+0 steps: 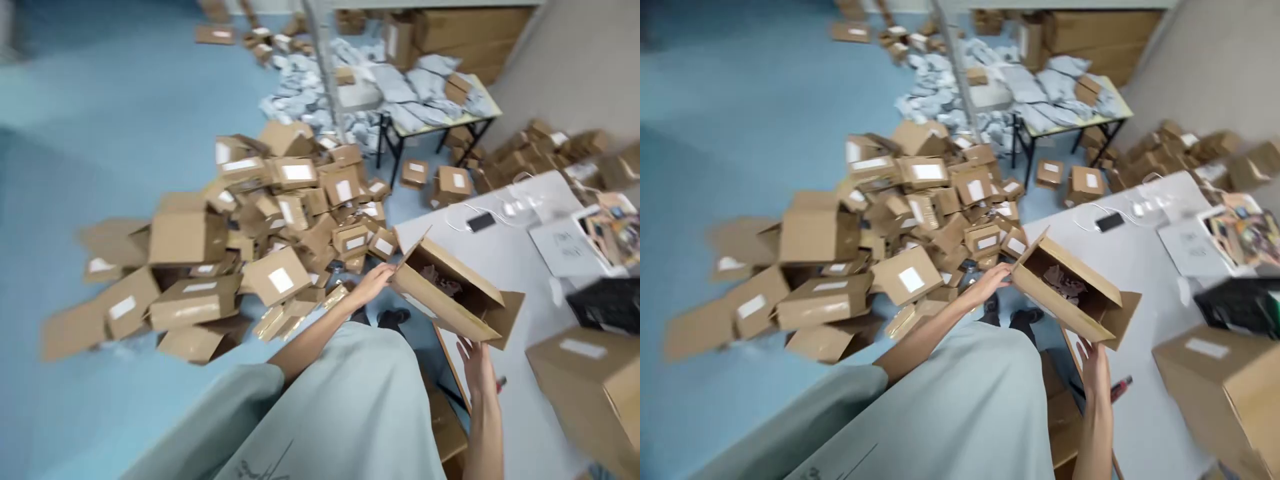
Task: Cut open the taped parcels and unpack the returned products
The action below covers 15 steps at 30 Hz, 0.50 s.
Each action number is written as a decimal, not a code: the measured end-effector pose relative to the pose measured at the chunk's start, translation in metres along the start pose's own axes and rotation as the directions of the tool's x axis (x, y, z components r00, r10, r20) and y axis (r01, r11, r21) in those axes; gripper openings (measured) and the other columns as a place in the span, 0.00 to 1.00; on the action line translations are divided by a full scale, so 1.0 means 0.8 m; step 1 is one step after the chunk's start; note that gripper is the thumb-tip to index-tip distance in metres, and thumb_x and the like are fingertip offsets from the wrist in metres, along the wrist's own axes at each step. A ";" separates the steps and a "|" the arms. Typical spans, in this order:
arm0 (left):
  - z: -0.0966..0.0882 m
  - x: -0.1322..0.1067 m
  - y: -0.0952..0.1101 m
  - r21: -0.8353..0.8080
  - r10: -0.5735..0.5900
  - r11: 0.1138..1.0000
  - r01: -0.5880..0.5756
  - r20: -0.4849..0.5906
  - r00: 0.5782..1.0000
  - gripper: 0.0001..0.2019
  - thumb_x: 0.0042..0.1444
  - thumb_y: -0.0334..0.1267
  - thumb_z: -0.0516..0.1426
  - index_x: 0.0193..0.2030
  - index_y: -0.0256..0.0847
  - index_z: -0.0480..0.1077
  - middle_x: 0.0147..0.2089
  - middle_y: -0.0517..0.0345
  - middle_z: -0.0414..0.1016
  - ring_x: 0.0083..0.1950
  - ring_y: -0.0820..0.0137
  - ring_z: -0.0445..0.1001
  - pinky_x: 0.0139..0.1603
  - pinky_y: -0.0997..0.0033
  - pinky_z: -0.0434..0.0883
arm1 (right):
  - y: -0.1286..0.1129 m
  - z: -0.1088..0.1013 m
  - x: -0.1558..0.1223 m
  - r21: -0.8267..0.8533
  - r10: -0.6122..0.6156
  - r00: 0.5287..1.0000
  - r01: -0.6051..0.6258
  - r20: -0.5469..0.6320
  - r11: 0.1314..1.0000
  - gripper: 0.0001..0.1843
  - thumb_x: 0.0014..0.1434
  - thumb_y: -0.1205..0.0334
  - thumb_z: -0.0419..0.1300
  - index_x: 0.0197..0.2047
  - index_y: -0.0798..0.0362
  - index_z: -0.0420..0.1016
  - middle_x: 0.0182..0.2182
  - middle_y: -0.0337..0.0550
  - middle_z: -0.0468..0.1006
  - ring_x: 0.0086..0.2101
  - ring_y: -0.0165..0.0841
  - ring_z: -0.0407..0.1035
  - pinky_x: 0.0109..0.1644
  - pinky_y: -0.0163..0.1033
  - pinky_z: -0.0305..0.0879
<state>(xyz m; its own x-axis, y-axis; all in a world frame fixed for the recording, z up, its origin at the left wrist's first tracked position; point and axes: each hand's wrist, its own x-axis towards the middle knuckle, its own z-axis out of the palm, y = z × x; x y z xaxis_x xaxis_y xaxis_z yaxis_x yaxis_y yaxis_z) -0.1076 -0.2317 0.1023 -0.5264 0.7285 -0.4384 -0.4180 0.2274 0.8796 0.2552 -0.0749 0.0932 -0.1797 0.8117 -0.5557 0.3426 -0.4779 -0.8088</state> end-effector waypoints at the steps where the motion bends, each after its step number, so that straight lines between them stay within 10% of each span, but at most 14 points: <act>1: -0.025 -0.014 0.002 -0.025 0.021 0.999 -0.023 -0.055 0.998 0.17 0.66 0.52 0.62 0.49 0.45 0.88 0.63 0.47 0.83 0.65 0.50 0.80 0.59 0.57 0.83 | -0.010 0.023 0.003 -0.025 -0.006 0.999 0.007 0.035 1.000 0.41 0.58 0.23 0.65 0.69 0.31 0.80 0.68 0.45 0.83 0.64 0.54 0.80 0.72 0.68 0.74; 9: -0.212 -0.149 0.005 -0.128 0.168 0.955 -0.269 -0.515 0.840 0.22 0.72 0.56 0.58 0.58 0.45 0.86 0.67 0.45 0.78 0.67 0.48 0.79 0.66 0.51 0.80 | -0.096 0.275 0.016 -0.075 -0.052 0.905 0.092 0.423 0.993 0.27 0.58 0.30 0.71 0.57 0.29 0.87 0.70 0.39 0.81 0.74 0.55 0.70 0.82 0.75 0.59; 12: -0.292 -0.211 0.002 -0.116 0.170 0.922 -0.369 -0.735 0.657 0.21 0.72 0.56 0.59 0.57 0.45 0.85 0.68 0.48 0.79 0.71 0.47 0.77 0.70 0.50 0.79 | -0.133 0.416 -0.015 -0.048 -0.108 0.786 0.172 0.609 0.984 0.22 0.58 0.34 0.72 0.50 0.36 0.87 0.63 0.42 0.86 0.71 0.52 0.72 0.79 0.74 0.64; 15: -0.389 -0.285 0.012 0.064 0.226 0.904 -0.422 -0.910 0.346 0.18 0.72 0.54 0.58 0.55 0.45 0.81 0.65 0.52 0.82 0.73 0.50 0.77 0.73 0.50 0.78 | -0.164 0.580 -0.082 0.003 -0.084 0.535 0.151 0.841 0.989 0.17 0.57 0.44 0.76 0.47 0.40 0.86 0.59 0.43 0.87 0.69 0.49 0.73 0.76 0.67 0.70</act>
<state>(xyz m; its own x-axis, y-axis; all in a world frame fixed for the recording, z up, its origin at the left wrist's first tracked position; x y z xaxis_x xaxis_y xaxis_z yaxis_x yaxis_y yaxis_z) -0.2222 -0.5968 0.1531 -0.9509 -0.2846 -0.1213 -0.1084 -0.0609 0.9922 -0.2056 -0.2216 0.1465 -0.9003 0.1918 -0.3907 0.3089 -0.3509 -0.8840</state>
